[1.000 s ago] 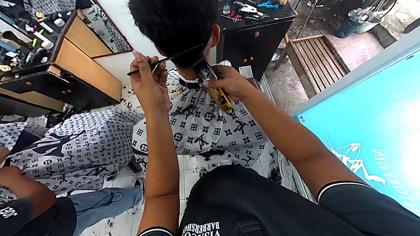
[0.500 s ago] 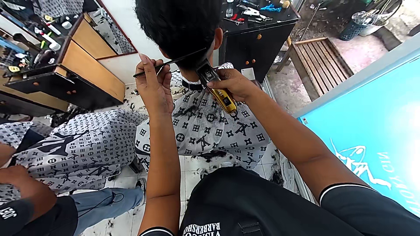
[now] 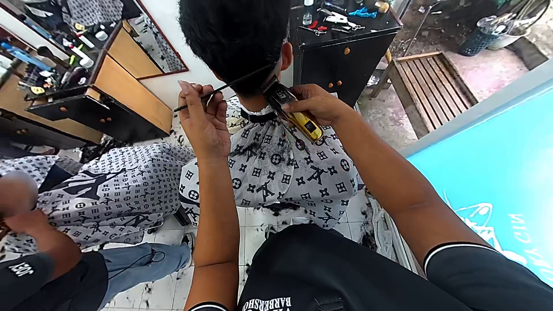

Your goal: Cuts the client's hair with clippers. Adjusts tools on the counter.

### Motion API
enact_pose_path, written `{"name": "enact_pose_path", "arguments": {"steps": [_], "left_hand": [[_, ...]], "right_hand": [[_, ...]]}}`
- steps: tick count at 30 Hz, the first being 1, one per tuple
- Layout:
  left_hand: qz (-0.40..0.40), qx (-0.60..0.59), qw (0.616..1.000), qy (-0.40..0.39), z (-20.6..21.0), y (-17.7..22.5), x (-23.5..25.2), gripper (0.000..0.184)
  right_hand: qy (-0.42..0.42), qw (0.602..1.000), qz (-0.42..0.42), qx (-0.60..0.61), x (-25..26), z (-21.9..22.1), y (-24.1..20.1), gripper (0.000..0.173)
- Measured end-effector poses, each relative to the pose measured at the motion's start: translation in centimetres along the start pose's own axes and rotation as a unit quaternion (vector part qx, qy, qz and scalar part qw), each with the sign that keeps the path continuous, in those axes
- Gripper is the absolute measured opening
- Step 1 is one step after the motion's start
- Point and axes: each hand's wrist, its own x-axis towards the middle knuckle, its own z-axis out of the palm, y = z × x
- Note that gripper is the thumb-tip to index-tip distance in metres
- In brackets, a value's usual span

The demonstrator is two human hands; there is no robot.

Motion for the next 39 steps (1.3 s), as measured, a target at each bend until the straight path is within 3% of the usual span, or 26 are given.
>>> {"name": "enact_pose_path", "arguments": {"steps": [3,6,8,9,11,13,15,18,27,31,34,36,39], "left_hand": [[0.005,0.002,1.000,0.014,0.1,-0.7,0.0,0.021],[0.004,-0.026,0.999,0.019,-1.7,-0.6,0.5,0.023],[-0.025,0.066,0.997,-0.030,-2.9,-0.4,0.3,0.034],[-0.054,0.158,0.983,-0.076,-3.1,-0.3,0.0,0.034],[-0.117,0.337,0.917,-0.177,-2.1,-0.2,-0.7,0.034],[-0.154,0.426,0.854,-0.257,-0.9,-0.1,-1.3,0.038],[-0.162,0.436,0.834,-0.296,-0.7,-0.2,-1.5,0.040],[-0.146,0.421,0.843,-0.302,-1.1,0.3,-1.8,0.039],[-0.130,0.399,0.873,-0.250,-2.2,0.5,-3.2,0.038],[-0.133,0.343,0.922,-0.119,-3.3,0.8,-3.7,0.033],[-0.135,0.274,0.952,-0.021,-5.9,0.4,-4.6,0.029],[-0.143,0.220,0.964,0.038,-7.8,0.1,-6.3,0.029],[-0.110,0.130,0.979,0.108,-9.7,0.0,-9.6,0.034]], "right_hand": [[-0.001,0.999,-0.046,-0.005,-1.1,0.4,0.3,0.056],[0.004,0.993,-0.003,0.114,-3.8,2.1,1.2,0.041],[0.009,0.985,0.044,0.165,-4.9,3.2,1.6,0.040],[0.013,0.988,0.062,0.143,-5.1,3.8,1.6,0.041],[0.027,0.995,0.074,0.058,-5.2,5.1,1.8,0.056],[0.040,0.997,0.073,0.001,-5.2,6.7,1.7,0.070],[0.034,0.998,0.056,0.001,-5.4,7.5,1.7,0.080],[0.021,1.000,0.016,0.002,-5.7,8.0,1.8,0.084],[0.045,0.998,0.000,-0.036,-6.3,8.9,1.4,0.086],[0.081,0.992,0.028,0.093,-6.4,8.5,1.2,0.077],[0.095,0.974,0.027,0.205,-6.3,7.5,0.9,0.047],[0.119,0.967,0.063,0.215,-6.4,7.0,0.9,0.032],[0.137,0.969,0.107,0.174,-6.3,6.0,2.4,0.032]]}}
